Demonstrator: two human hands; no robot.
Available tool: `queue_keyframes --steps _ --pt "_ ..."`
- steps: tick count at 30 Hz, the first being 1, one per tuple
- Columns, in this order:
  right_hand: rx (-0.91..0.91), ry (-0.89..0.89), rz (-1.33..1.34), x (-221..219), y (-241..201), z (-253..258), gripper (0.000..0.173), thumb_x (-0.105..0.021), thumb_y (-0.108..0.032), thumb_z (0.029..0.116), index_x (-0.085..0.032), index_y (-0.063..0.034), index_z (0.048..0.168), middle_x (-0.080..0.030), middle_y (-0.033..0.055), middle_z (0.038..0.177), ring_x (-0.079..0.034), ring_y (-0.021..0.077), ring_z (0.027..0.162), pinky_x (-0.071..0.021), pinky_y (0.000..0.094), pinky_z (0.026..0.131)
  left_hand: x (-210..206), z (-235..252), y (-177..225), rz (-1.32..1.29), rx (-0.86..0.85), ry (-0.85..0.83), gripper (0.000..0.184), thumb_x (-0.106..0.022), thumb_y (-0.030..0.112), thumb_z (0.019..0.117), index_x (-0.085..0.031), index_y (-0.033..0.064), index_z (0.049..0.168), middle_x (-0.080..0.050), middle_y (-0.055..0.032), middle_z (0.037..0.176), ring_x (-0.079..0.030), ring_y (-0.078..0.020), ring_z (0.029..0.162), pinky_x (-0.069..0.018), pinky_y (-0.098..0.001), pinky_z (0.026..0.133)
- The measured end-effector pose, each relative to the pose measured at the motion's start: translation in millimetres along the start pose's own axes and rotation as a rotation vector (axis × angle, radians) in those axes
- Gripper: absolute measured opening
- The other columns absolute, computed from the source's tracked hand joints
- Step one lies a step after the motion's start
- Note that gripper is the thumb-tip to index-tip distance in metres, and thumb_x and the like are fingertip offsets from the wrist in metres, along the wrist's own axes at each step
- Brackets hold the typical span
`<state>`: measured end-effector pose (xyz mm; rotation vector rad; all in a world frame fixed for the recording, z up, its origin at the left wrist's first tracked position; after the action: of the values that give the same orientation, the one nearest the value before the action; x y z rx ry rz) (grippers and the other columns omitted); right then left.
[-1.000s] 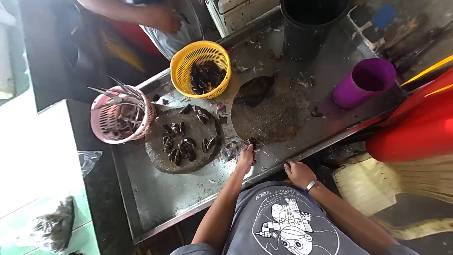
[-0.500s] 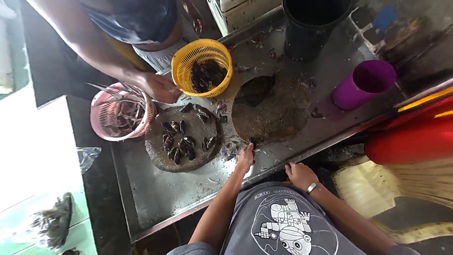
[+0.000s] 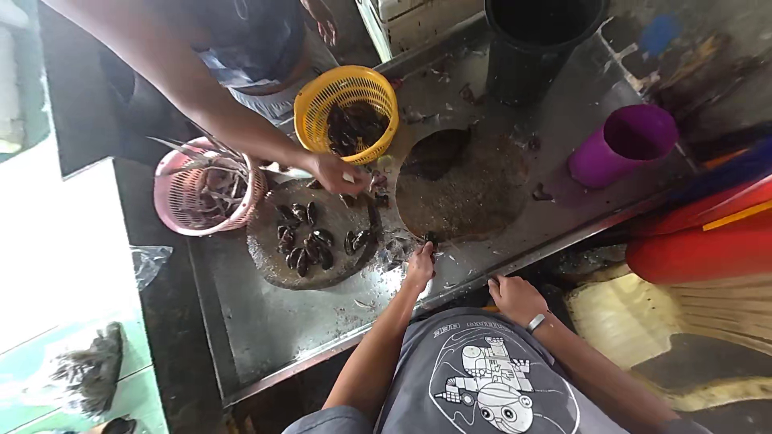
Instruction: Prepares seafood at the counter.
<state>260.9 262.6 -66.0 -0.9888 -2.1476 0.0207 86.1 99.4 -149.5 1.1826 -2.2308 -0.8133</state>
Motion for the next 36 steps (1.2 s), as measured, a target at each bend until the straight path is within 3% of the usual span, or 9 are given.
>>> queue_keyframes --steps 3,8,11,22,25,29,32,36 --pt "-0.017 -0.036 -0.011 -6.0 -0.4 1.9 0.047 -0.032 -0.041 0.1102 -0.062 -0.0121 0.132 -0.072 0.0191 0.112 -0.07 0.0389 0.109 -0.0549 0.0599 0.088 0.8 -1.6 -2.5 0.023 0.002 0.003 0.046 -0.032 0.046 0.1128 -0.062 0.0113 0.111 -0.042 0.0016 0.065 -0.042 -0.0128 0.052 -0.0393 -0.0298 0.051" --pt "-0.009 -0.005 0.0 0.9 -2.9 -5.2 0.048 -0.032 -0.043 0.1105 -0.063 -0.0107 0.129 -0.072 0.0186 0.109 -0.07 0.0381 0.106 -0.055 0.0587 0.086 0.3 -0.3 -4.4 0.017 -0.024 0.001 0.044 -0.032 0.045 0.113 -0.061 0.0121 0.107 -0.039 0.0034 0.062 -0.039 -0.011 0.05 -0.0362 -0.0279 0.048" --pt "-0.046 -0.062 -0.005 -7.3 3.2 1.5 0.048 -0.032 -0.041 0.1106 -0.062 -0.01 0.132 -0.07 0.0201 0.118 -0.068 0.0387 0.113 -0.0543 0.0602 0.091 0.2 0.7 -3.8 0.073 -0.029 0.002 0.048 -0.032 0.048 0.1125 -0.063 0.0109 0.112 -0.044 0.0004 0.065 -0.044 -0.0139 0.053 -0.0414 -0.0313 0.052" --pt "-0.025 -0.032 0.001 -2.6 0.8 -3.5 0.049 -0.031 -0.042 0.1108 -0.063 -0.0093 0.128 -0.072 0.019 0.112 -0.069 0.0381 0.11 -0.0542 0.0583 0.089 -0.9 0.6 -2.6 0.076 -0.035 0.026 0.048 -0.03 0.048 0.1125 -0.062 0.0118 0.106 -0.042 0.0015 0.064 -0.043 -0.0137 0.053 -0.0404 -0.0316 0.051" --pt "-0.051 -0.07 -0.005 -7.6 5.4 0.5 0.048 -0.032 -0.041 0.1106 -0.062 -0.0103 0.132 -0.071 0.0197 0.116 -0.069 0.0389 0.112 -0.0544 0.06 0.09 -1.3 1.8 -3.9 0.127 -0.024 0.031 0.052 -0.029 0.051 0.1119 -0.063 0.0106 0.115 -0.048 -0.003 0.07 -0.05 -0.0188 0.06 -0.0474 -0.0385 0.058" --pt "-0.025 -0.021 0.007 -1.0 -0.7 -7.6 0.047 -0.032 -0.042 0.1106 -0.063 -0.0115 0.13 -0.072 0.019 0.11 -0.07 0.0387 0.108 -0.0545 0.0593 0.087 -0.5 1.6 -6.2 0.084 -0.032 0.018 0.051 -0.029 0.048 0.1125 -0.063 0.011 0.113 -0.046 0.0005 0.069 -0.044 -0.0137 0.056 -0.0423 -0.0323 0.054" --pt "-0.048 -0.066 0.011 -9.1 5.3 0.1 0.047 -0.032 -0.04 0.1103 -0.062 -0.0128 0.134 -0.072 0.0196 0.114 -0.069 0.0391 0.111 -0.0544 0.0608 0.089 -1.3 4.4 -7.2 0.12 -0.034 0.021 0.053 -0.029 0.05 0.1119 -0.065 0.0111 0.113 -0.048 -0.0025 0.07 -0.049 -0.0178 0.06 -0.0468 -0.0377 0.058" --pt "-0.024 -0.023 0.005 -3.9 0.7 -4.2 0.047 -0.032 -0.041 0.1105 -0.062 -0.013 0.133 -0.072 0.0184 0.112 -0.069 0.0378 0.11 -0.0543 0.0589 0.089 -0.3 2.9 -8.3 0.088 -0.042 0.027 0.05 -0.029 0.049 0.1122 -0.063 0.0123 0.109 -0.043 0.0009 0.066 -0.043 -0.0145 0.055 -0.0409 -0.0333 0.053"
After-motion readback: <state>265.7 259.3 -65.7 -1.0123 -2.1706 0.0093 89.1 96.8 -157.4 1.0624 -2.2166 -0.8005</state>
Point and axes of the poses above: each hand's wrist, its own z-axis towards the middle knuckle, its own x-axis out of the back of the hand, y = z × x, the point moved 8 cm from there along z, towards the middle knuckle
